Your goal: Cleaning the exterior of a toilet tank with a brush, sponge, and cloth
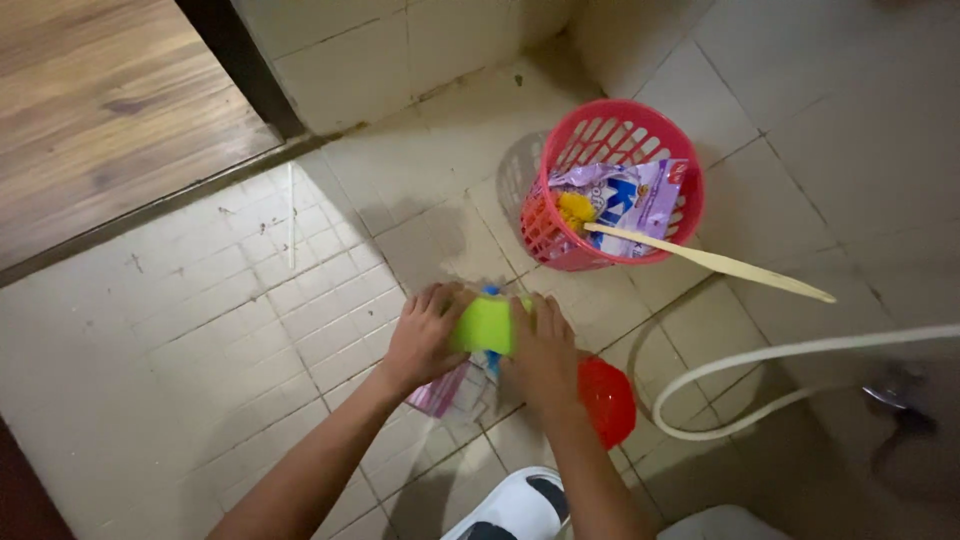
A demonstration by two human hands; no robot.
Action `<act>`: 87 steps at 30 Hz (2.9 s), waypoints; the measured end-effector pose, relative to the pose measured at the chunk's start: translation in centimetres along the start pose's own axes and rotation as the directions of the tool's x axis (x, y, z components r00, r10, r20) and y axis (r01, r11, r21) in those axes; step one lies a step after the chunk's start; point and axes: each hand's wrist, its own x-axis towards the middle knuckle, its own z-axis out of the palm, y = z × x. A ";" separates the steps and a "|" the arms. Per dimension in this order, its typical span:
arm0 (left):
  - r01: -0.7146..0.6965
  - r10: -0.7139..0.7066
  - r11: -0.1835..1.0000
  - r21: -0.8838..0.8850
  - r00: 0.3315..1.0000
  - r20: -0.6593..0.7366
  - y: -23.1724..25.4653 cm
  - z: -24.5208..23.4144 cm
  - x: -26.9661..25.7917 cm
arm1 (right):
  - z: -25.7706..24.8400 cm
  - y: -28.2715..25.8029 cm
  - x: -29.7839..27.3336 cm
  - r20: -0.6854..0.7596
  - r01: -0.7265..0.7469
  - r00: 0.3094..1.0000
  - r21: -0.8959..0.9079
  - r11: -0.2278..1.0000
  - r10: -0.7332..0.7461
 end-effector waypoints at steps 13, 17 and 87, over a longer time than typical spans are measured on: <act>-0.201 0.200 0.977 -0.074 0.980 -0.024 8.9 0.5 4.8 | -6.0 5.5 -7.8 -0.219 -0.090 0.973 -0.068 0.994 0.073; -0.382 0.378 0.919 -0.098 0.924 -0.055 14.5 -2.5 7.6 | -11.4 6.4 -12.0 -0.403 -0.128 0.909 -0.029 0.991 0.106; -0.766 0.747 0.547 -0.338 0.629 -0.217 55.6 2.9 10.0 | -29.5 26.7 -39.4 -0.828 -0.739 0.526 -0.332 0.586 0.194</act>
